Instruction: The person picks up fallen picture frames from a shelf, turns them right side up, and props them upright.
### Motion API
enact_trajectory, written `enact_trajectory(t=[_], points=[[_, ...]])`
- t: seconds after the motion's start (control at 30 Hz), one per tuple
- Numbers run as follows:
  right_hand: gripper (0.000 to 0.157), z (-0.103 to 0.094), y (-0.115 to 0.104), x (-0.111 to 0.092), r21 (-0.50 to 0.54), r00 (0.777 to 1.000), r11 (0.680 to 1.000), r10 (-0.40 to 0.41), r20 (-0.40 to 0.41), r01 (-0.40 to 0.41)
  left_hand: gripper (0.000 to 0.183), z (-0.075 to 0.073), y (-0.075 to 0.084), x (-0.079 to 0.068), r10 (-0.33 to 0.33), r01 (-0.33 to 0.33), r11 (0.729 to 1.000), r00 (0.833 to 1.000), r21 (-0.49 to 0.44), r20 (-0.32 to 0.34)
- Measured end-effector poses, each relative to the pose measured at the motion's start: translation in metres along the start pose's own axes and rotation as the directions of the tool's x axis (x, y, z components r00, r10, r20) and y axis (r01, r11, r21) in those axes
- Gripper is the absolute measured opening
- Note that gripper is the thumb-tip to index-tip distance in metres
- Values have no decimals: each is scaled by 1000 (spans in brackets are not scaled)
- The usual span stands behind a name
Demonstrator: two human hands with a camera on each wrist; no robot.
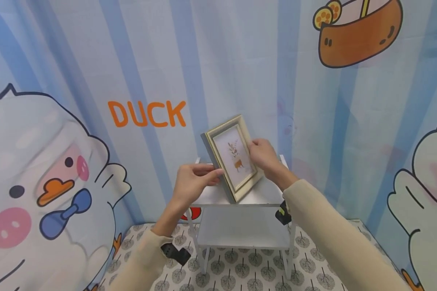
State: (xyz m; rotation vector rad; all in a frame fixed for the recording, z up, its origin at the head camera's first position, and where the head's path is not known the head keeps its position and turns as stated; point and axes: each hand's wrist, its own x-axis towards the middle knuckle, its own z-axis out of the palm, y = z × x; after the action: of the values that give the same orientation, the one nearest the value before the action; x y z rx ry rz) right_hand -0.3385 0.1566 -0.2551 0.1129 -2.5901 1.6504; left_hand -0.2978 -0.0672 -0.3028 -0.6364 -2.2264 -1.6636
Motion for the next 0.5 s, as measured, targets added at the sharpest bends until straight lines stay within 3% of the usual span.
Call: enact_trajectory(t=[0.27,0.5], points=[[56,-11,3,-12,21,999,999,39,27,-40,43,-11,-8,9,-77,77,997,996,-11,41],[57,-19,9,-19,99,998,994,42,48,-47,41,-19,-17,17,-83,85,996,994,-23,67]])
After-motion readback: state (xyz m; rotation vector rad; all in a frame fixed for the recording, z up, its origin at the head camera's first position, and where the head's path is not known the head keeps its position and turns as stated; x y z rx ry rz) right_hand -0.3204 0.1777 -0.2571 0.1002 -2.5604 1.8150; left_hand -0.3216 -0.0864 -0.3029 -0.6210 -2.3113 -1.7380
